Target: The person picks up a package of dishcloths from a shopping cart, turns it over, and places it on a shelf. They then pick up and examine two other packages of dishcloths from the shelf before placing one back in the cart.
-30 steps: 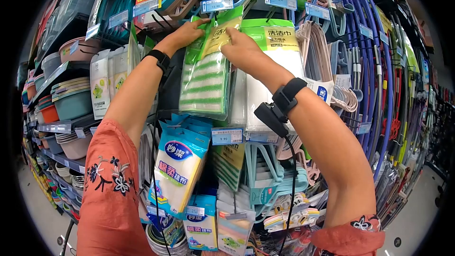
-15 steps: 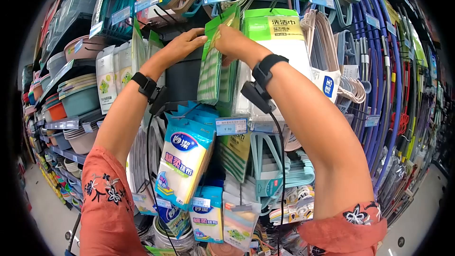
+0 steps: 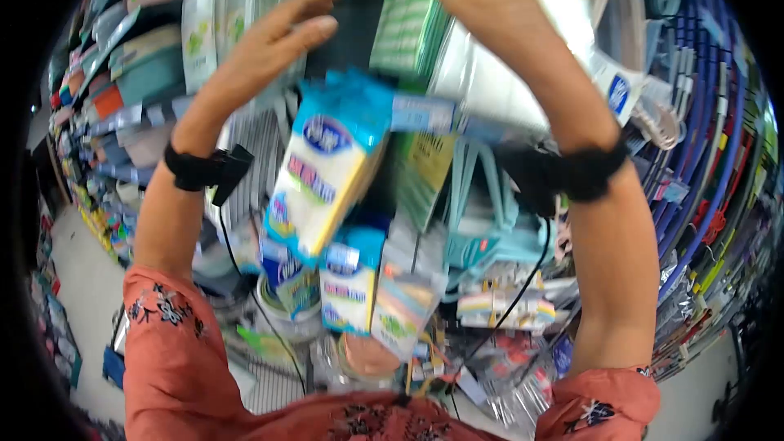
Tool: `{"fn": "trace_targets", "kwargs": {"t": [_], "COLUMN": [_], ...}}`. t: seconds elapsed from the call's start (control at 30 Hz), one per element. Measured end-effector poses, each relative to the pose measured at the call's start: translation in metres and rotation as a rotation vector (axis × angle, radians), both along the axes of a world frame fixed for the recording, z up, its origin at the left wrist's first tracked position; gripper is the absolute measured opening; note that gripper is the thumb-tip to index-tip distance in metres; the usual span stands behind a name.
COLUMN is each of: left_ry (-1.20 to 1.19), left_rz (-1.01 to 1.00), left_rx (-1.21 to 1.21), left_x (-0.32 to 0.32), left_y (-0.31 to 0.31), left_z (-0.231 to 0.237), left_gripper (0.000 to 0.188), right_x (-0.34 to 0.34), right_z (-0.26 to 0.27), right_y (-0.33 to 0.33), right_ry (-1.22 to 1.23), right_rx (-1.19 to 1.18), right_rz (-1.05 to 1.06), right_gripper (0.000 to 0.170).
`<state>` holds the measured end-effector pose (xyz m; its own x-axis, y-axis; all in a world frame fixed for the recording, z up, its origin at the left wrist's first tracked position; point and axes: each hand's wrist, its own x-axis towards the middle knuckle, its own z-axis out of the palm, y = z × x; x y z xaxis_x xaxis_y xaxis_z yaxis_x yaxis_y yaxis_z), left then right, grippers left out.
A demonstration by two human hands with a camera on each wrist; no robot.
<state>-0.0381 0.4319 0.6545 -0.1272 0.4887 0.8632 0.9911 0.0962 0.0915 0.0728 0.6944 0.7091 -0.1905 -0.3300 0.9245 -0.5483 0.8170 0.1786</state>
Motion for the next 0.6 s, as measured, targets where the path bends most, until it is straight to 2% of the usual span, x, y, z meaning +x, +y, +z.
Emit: {"fn": "trace_targets", "kwargs": {"t": [0.1, 0.17, 0.2, 0.27, 0.33, 0.4, 0.43, 0.47, 0.53, 0.6], "left_ry": [-0.005, -0.031, -0.119, -0.292, -0.425, -0.584, -0.651, -0.722, -0.916, -1.012], "left_rz": [0.004, 0.041, 0.044, 0.222, 0.27, 0.491, 0.582, 0.574, 0.626, 0.712], "left_rx": [0.09, 0.124, 0.176, 0.266, 0.358, 0.272, 0.229, 0.282, 0.192, 0.175], "left_x": [0.028, 0.049, 0.064, 0.084, 0.077, 0.071, 0.074, 0.081, 0.079, 0.086], "left_y": [-0.032, -0.059, -0.068, -0.093, -0.134, -0.184, -0.196, -0.198, -0.228, -0.24], "left_z": [-0.054, -0.089, -0.109, -0.148, -0.192, -0.248, -0.274, -0.304, -0.371, -0.43], "left_gripper": [0.043, 0.041, 0.036, 0.028, 0.021, 0.032, 0.027, 0.027, 0.029, 0.03], "right_x": [0.074, 0.086, 0.094, 0.1, 0.094, 0.081, 0.073, 0.065, 0.057, 0.054], "right_z": [-0.08, -0.122, -0.148, -0.199, -0.252, -0.301, -0.327, -0.352, -0.399, -0.441], "right_y": [-0.048, -0.037, -0.041, -0.044, -0.049, -0.052, -0.051, -0.051, -0.055, -0.057], "right_ry": [-0.246, -0.464, -0.576, -0.858, -1.133, -1.355, -1.424, -1.488, -1.616, -1.698], "right_rx": [-0.253, -0.281, -0.302, -0.343, -0.447, -0.623, -0.638, -0.651, -0.795, -0.832], "right_rz": [0.307, 0.415, 0.435, 0.519, 0.616, 0.676, 0.663, 0.648, 0.666, 0.629], "right_gripper": [0.046, 0.047, 0.046, 0.042, 0.038, 0.032, 0.031, 0.031, 0.031, 0.031]}}
